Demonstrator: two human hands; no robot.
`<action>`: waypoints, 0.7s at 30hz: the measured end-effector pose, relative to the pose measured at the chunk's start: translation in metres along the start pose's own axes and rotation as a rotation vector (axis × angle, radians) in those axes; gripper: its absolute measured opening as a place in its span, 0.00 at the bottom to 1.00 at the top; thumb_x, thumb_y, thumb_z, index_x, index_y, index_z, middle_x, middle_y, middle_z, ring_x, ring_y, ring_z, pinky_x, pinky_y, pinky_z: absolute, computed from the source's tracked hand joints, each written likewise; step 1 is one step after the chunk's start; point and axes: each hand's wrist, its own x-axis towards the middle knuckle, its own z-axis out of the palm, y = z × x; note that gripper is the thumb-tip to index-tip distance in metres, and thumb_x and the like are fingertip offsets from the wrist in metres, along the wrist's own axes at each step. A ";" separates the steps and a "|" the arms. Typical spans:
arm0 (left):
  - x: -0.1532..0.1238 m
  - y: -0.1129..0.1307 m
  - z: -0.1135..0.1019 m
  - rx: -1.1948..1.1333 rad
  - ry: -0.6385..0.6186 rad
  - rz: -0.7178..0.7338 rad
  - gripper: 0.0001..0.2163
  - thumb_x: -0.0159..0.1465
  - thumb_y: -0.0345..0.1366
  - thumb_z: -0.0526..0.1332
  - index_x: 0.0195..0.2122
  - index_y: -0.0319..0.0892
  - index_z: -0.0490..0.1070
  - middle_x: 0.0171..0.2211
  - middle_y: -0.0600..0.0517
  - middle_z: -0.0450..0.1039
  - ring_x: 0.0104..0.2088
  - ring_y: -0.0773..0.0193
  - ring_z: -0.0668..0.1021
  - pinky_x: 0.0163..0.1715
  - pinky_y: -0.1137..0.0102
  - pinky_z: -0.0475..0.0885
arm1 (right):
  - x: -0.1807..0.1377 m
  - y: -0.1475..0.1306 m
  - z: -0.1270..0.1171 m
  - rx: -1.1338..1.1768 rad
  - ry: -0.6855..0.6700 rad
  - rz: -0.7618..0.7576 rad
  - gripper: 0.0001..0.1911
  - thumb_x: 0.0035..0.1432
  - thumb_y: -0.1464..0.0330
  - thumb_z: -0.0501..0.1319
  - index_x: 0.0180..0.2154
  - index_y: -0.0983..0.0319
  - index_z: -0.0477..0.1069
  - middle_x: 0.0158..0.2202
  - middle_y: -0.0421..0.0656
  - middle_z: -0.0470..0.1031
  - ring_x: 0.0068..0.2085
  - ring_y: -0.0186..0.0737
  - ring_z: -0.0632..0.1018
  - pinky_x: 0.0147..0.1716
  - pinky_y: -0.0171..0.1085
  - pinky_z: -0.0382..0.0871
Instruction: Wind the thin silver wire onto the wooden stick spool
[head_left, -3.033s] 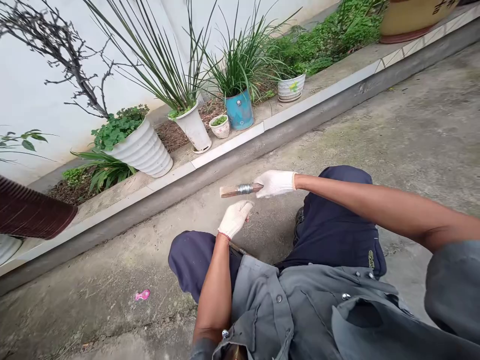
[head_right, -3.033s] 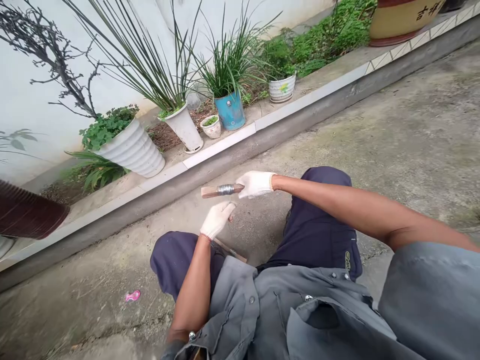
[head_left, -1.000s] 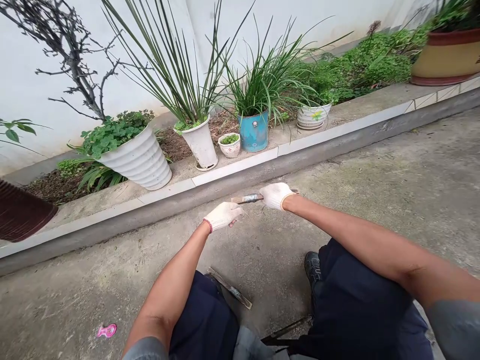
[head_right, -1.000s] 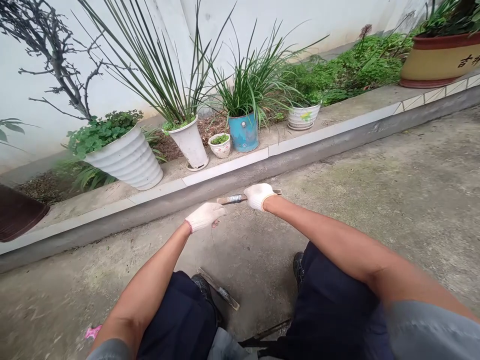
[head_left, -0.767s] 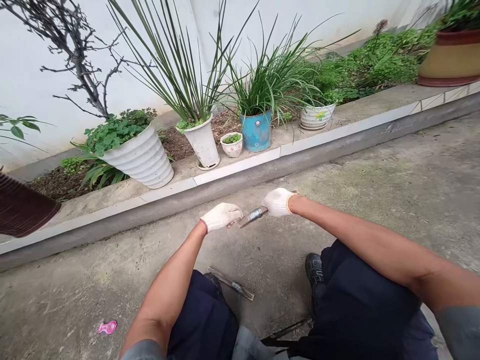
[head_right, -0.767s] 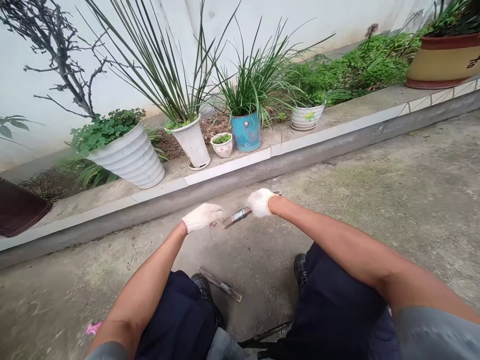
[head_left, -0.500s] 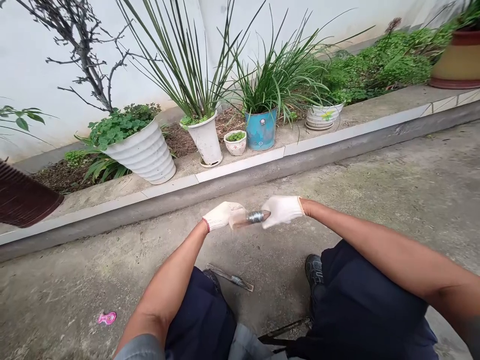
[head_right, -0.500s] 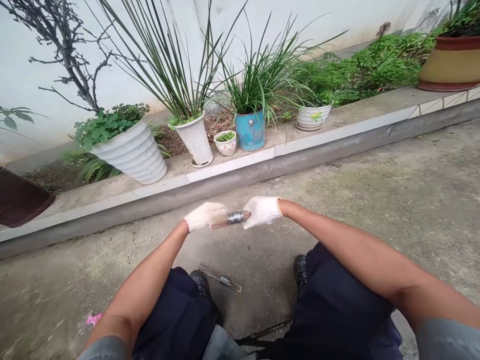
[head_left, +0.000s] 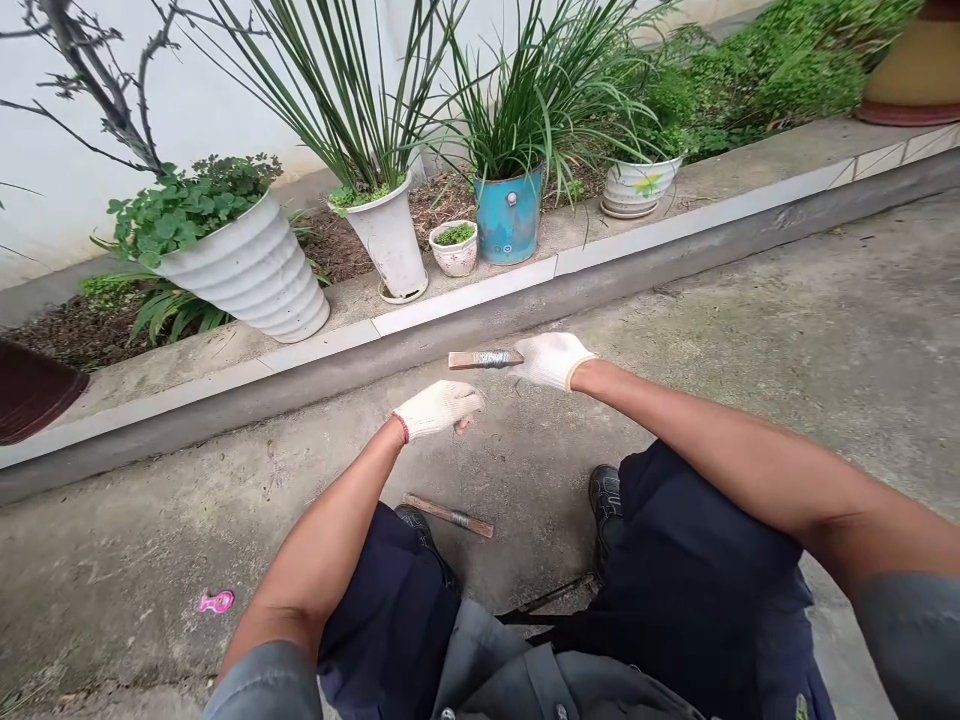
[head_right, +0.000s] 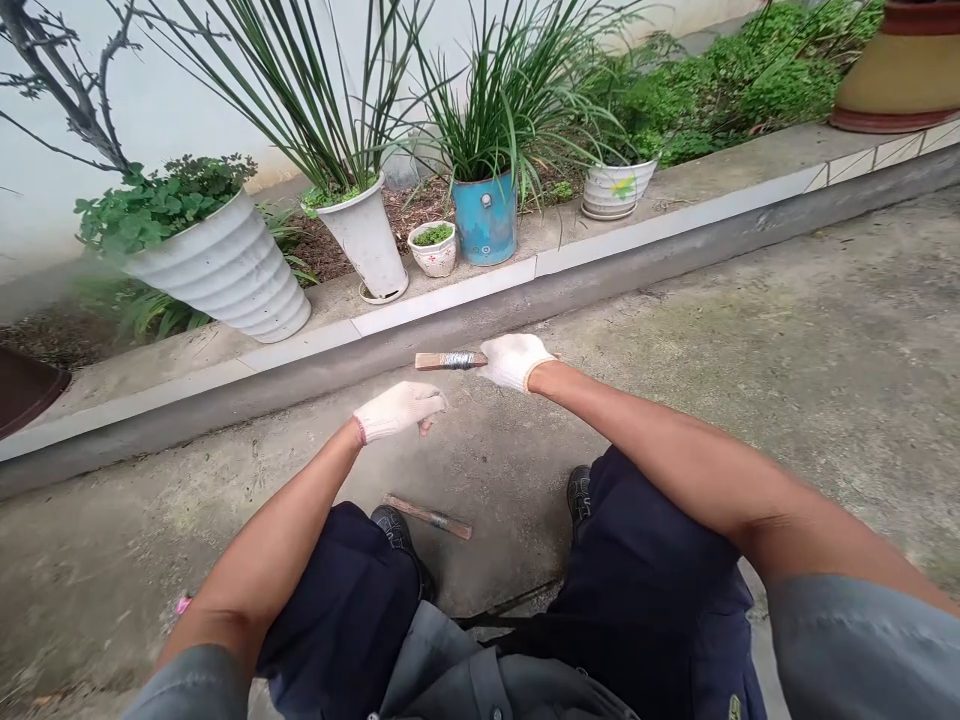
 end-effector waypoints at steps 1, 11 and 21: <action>-0.001 0.000 0.001 0.026 -0.001 -0.005 0.15 0.68 0.46 0.56 0.28 0.42 0.70 0.22 0.54 0.74 0.25 0.64 0.78 0.32 0.72 0.71 | 0.001 -0.001 0.001 -0.025 -0.011 0.004 0.22 0.64 0.52 0.58 0.46 0.60 0.80 0.43 0.55 0.82 0.45 0.55 0.82 0.43 0.44 0.72; -0.002 -0.006 -0.009 0.273 0.072 0.028 0.18 0.69 0.45 0.56 0.24 0.43 0.68 0.18 0.56 0.69 0.21 0.66 0.70 0.25 0.71 0.60 | -0.018 -0.004 0.010 -0.196 -0.309 -0.394 0.11 0.52 0.61 0.67 0.34 0.61 0.81 0.31 0.47 0.80 0.34 0.46 0.81 0.36 0.39 0.70; -0.004 -0.007 -0.002 -0.278 -0.075 0.072 0.19 0.68 0.51 0.62 0.40 0.37 0.76 0.28 0.48 0.78 0.30 0.62 0.80 0.36 0.69 0.74 | -0.036 0.010 -0.007 0.547 -0.377 -0.247 0.24 0.54 0.45 0.66 0.35 0.60 0.70 0.27 0.40 0.75 0.22 0.34 0.74 0.22 0.32 0.64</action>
